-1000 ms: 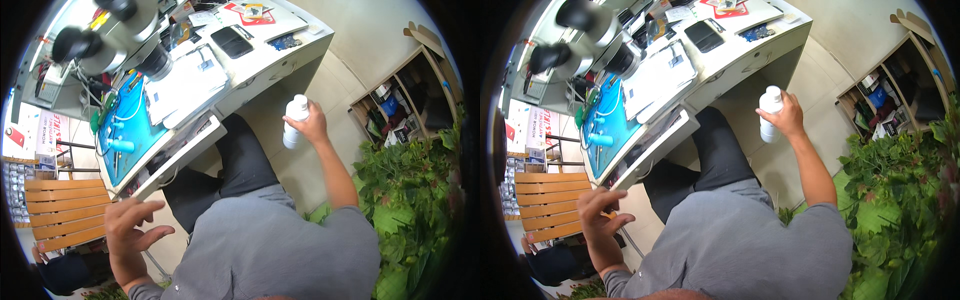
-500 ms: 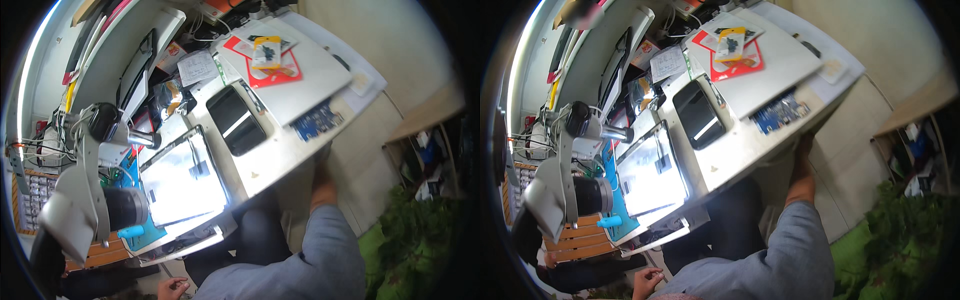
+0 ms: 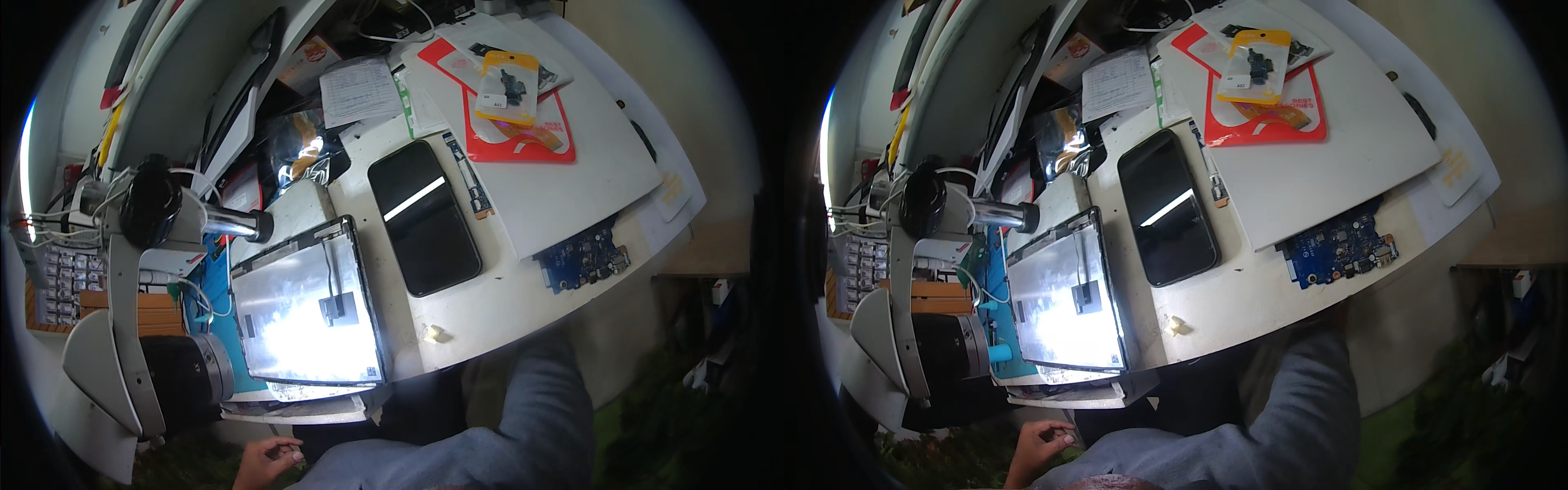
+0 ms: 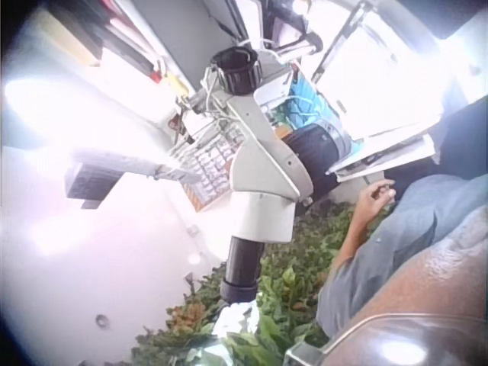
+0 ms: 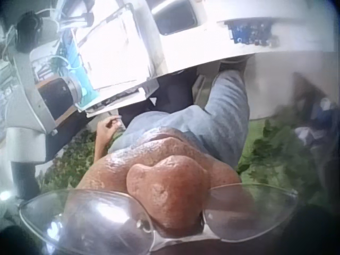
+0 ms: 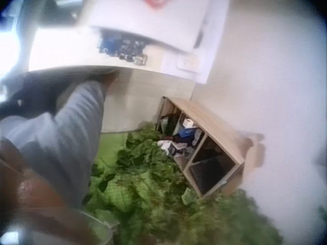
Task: The person works on a small electronic component at a workbench, using a precision tool to manipulate parts and applying a liquid from a small bottle. The person then positions a microscope over the component to view the work area closely.
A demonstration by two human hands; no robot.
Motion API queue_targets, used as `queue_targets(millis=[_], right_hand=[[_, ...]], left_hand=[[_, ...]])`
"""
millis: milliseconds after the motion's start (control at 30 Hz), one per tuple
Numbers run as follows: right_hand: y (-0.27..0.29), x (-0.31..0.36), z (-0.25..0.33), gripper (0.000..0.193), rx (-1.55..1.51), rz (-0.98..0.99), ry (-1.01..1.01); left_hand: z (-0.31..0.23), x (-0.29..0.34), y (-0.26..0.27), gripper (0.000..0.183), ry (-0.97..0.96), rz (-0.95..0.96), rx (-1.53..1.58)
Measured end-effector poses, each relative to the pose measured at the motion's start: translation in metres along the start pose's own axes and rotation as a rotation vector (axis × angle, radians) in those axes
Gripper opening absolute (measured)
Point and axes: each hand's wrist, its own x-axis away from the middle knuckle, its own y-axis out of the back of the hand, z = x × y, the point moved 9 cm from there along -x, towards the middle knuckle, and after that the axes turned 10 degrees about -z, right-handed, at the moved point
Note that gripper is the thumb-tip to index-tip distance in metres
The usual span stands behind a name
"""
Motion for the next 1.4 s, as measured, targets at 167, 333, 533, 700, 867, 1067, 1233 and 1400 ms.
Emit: queue_targets(millis=[167, 333, 533, 700, 867, 1067, 1233, 1400], right_hand=[[-0.001, 0.049, -0.017, 0.085, 0.06, 0.094, 0.06], [-0.001, 0.125, -0.034, 0.085, 0.144, 0.22, 0.186], [0.023, 0.225, -0.083, 0.093, 0.183, 0.4, 0.335], [0.136, 0.242, -0.062, 0.081, 0.185, 0.434, 0.373], [0.263, 0.25, 0.025, 0.056, 0.018, 0.313, 0.612], [0.36, 0.329, 0.187, 0.037, -0.308, 0.196, 0.933], [0.371, 0.434, 0.307, 0.038, -0.587, 0.336, 1.39], [0.365, 0.519, 0.4, 0.038, -0.849, 0.486, 1.62]], left_hand=[[0.003, -0.005, -0.002, 0.029, -0.197, 0.136, 0.059], [-0.015, 0.007, -0.005, 0.031, -0.537, 0.186, -0.11], [-0.037, 0.034, 0.01, 0.03, -0.832, 0.235, -0.298], [-0.04, 0.066, 0.041, 0.03, -1.127, 0.132, -0.247], [-0.03, 0.072, 0.116, 0.028, -1.267, -0.165, -0.102], [0.028, 0.004, 0.221, 0.026, -1.071, -0.565, 0.36], [0.048, -0.065, 0.219, 0.023, -0.983, -0.568, 0.497], [0.042, -0.104, 0.202, 0.025, -0.948, -0.599, 0.282]])
